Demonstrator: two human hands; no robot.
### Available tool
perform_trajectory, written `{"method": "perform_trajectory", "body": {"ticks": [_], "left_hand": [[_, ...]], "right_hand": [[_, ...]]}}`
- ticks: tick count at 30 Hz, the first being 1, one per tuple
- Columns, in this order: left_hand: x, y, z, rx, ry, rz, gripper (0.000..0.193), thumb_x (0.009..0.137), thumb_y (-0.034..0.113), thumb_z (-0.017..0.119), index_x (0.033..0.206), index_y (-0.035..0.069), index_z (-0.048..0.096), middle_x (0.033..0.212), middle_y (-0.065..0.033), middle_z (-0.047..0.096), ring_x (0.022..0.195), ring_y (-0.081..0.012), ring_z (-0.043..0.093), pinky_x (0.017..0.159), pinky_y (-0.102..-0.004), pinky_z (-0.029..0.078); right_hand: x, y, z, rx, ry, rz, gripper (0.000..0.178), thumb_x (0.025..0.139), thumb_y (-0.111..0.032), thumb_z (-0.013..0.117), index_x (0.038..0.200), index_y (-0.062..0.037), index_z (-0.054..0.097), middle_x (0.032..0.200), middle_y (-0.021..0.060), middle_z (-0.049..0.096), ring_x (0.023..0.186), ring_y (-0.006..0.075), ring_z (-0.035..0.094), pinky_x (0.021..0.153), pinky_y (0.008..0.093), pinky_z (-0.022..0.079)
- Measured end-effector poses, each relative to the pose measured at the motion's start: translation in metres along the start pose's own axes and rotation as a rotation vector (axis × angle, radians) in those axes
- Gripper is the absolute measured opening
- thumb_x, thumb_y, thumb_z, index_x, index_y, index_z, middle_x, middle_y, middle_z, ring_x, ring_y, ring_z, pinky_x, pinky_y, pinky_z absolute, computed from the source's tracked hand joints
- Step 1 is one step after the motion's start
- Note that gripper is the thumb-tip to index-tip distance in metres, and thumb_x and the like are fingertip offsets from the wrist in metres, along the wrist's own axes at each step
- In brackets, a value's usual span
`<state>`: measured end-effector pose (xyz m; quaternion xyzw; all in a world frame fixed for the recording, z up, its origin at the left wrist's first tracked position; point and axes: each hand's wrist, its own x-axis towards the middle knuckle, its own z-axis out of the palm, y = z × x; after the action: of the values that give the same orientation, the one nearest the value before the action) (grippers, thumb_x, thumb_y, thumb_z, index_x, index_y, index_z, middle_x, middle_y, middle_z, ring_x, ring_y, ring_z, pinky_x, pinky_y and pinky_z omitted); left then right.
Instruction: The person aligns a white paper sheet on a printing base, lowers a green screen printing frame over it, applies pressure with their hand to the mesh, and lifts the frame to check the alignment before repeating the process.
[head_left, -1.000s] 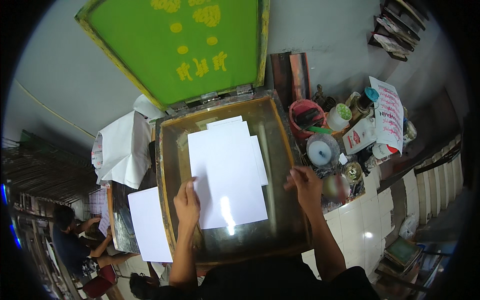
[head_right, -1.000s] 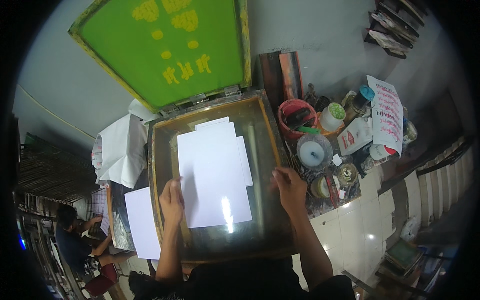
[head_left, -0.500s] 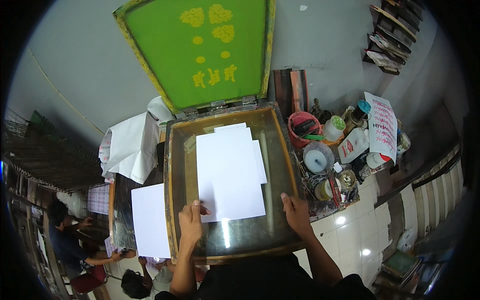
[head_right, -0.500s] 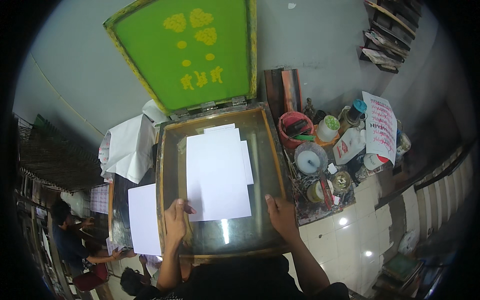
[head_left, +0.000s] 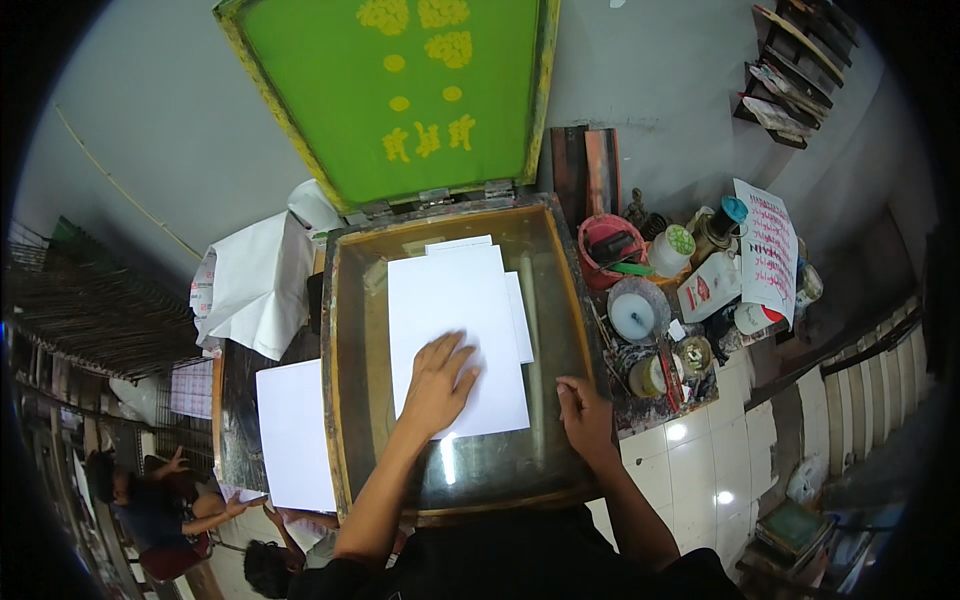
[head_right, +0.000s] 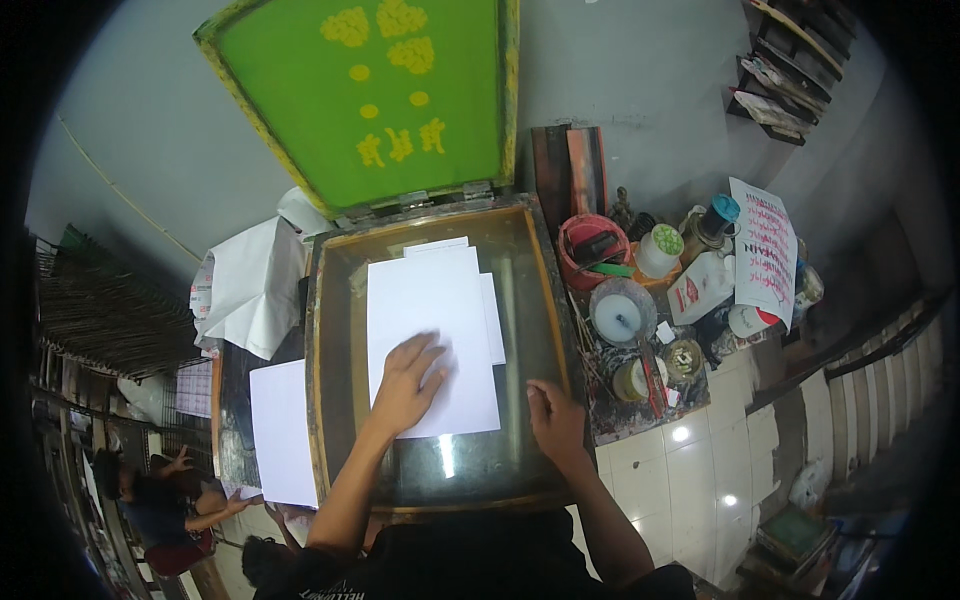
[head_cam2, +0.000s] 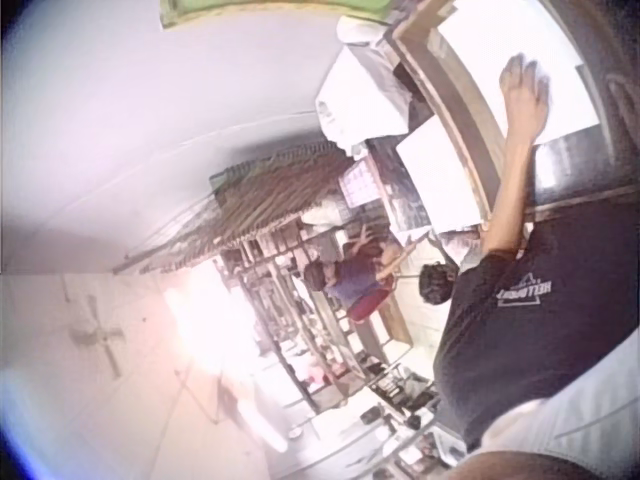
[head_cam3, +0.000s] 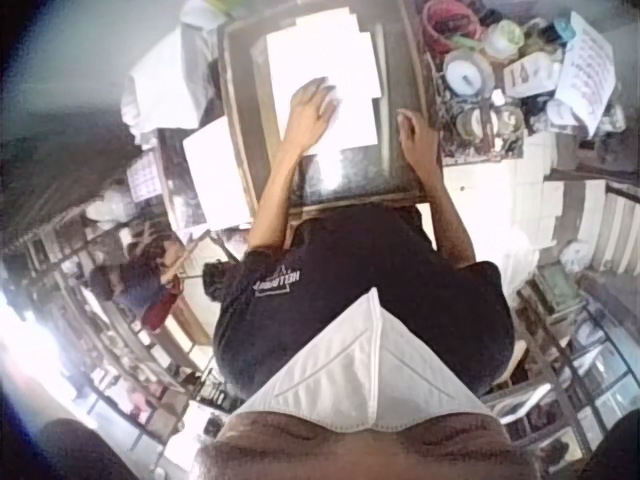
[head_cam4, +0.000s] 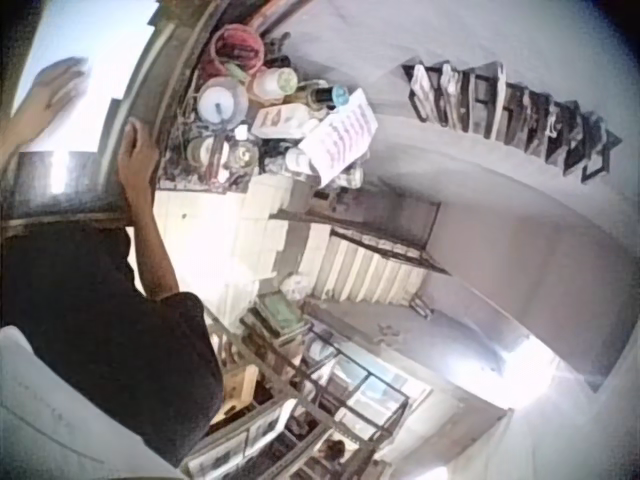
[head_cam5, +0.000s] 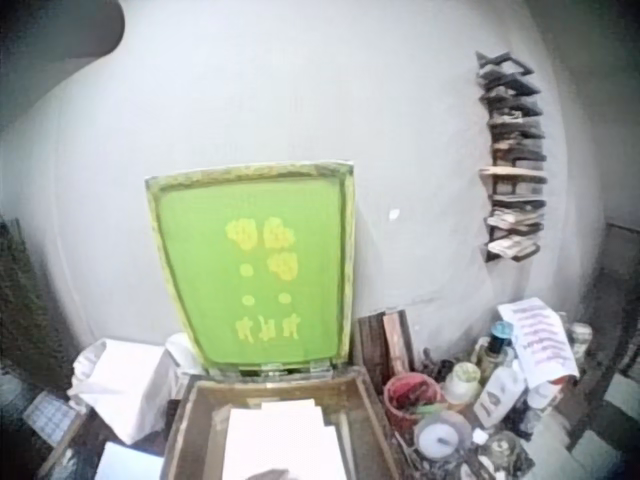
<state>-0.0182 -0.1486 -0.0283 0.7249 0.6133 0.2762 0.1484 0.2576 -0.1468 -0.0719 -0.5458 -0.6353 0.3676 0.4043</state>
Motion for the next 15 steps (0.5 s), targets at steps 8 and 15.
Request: {"method": "perform_trajectory", "body": {"ticks": [8, 15], "left_hand": [[0.081, -0.027, 0.047, 0.253, 0.011, 0.006, 0.050, 0.103, 0.040, 0.055, 0.142, 0.009, 0.059, 0.156, -0.0200, 0.045, 0.151, -0.0452, 0.028, 0.123, -0.0641, 0.016], [0.113, -0.038, 0.027, 0.051, 0.119, -0.061, 0.041, 0.103, 0.032, 0.056, 0.131, 0.003, 0.068, 0.151, -0.0189, 0.052, 0.152, -0.0389, 0.030, 0.124, -0.0593, 0.014]], "right_hand": [[0.004, -0.001, 0.002, -0.041, 0.023, 0.004, 0.016, 0.099, -0.013, 0.067, 0.110, -0.0034, 0.074, 0.074, 0.0134, 0.071, 0.059, 0.0175, 0.069, 0.056, 0.0310, 0.050], [0.002, -0.005, 0.003, 0.041, 0.012, 0.068, 0.016, 0.101, -0.014, 0.066, 0.111, -0.0036, 0.074, 0.069, 0.0070, 0.068, 0.058, 0.0112, 0.064, 0.056, 0.0284, 0.049]]}}
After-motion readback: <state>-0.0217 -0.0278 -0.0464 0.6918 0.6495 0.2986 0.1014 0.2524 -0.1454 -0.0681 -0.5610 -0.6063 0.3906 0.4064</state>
